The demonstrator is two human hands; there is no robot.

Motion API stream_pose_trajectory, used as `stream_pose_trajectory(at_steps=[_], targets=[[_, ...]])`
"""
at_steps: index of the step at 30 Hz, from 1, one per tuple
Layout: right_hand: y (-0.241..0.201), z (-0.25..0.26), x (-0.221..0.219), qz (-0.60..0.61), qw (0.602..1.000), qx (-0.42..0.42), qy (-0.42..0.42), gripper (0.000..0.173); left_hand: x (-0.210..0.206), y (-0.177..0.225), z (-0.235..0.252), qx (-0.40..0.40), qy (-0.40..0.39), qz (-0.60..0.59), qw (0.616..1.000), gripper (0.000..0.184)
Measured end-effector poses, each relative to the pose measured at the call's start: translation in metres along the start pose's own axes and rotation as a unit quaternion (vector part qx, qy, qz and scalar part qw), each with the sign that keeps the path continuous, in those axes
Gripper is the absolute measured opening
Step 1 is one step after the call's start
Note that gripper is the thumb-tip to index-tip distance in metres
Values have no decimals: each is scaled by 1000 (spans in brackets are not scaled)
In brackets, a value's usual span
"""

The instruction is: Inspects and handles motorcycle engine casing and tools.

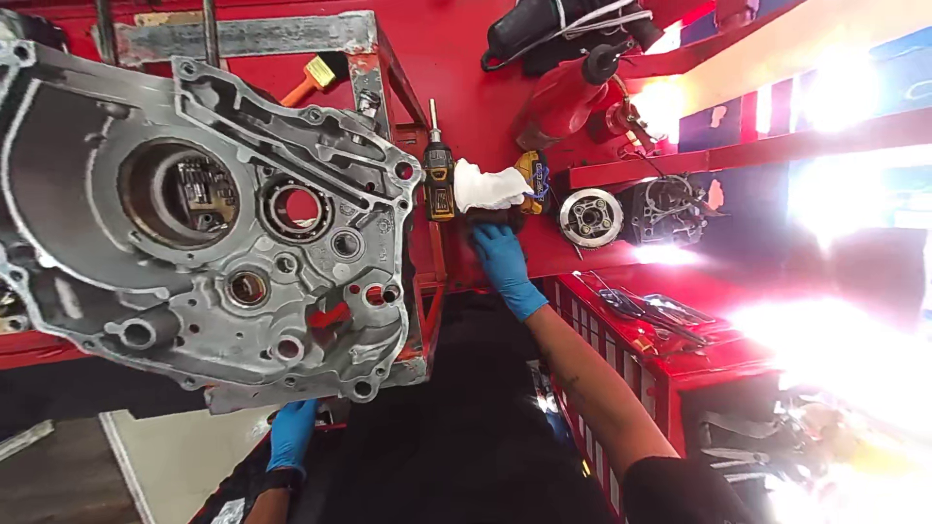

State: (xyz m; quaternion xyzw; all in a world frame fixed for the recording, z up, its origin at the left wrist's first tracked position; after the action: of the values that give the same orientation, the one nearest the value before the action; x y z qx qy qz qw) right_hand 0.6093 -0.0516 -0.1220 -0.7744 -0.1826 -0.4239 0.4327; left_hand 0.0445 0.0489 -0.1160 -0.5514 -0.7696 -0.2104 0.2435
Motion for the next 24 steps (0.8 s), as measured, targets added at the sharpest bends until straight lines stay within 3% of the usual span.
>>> stream_pose_trajectory(at_steps=[5,8,12,14,19,21,24], targets=[[93,-53,39,-45,986,-154,50,32,7,-2,-3,4,9,-13,1000,42],[67,-37,25,21,987,-158,-3,40,0,-9,-2,-1,7,-29,1000,44],[-14,-12,-32,120,979,-28,-160,34,-18,-10,1,-2,-16,-11,1000,45],[-17,-20,-44,158,961,15,-225,26,-24,-9,3,2,-27,-14,1000,44],[74,-50,3,100,978,-89,-160,21,-5,-23,-5,3,14,-73,997,47],[61,-44,2,80,984,-90,-134,21,-1,-36,-11,6,30,-93,995,49],[7,-12,-17,93,989,-37,-109,22,-5,-42,-8,9,26,-92,995,50]])
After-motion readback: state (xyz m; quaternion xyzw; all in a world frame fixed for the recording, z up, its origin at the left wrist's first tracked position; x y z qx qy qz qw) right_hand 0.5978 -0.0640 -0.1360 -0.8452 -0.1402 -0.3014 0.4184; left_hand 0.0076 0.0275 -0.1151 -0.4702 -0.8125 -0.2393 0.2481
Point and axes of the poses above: each hand's wrist, its own z-axis towards the middle knuckle, its own x-axis out of the back of the hand, y = z × x, the point moved 10 cm from there along z, towards the middle knuckle, and after that the axes turned 5 degrees about -y, right-handed, at the moved point
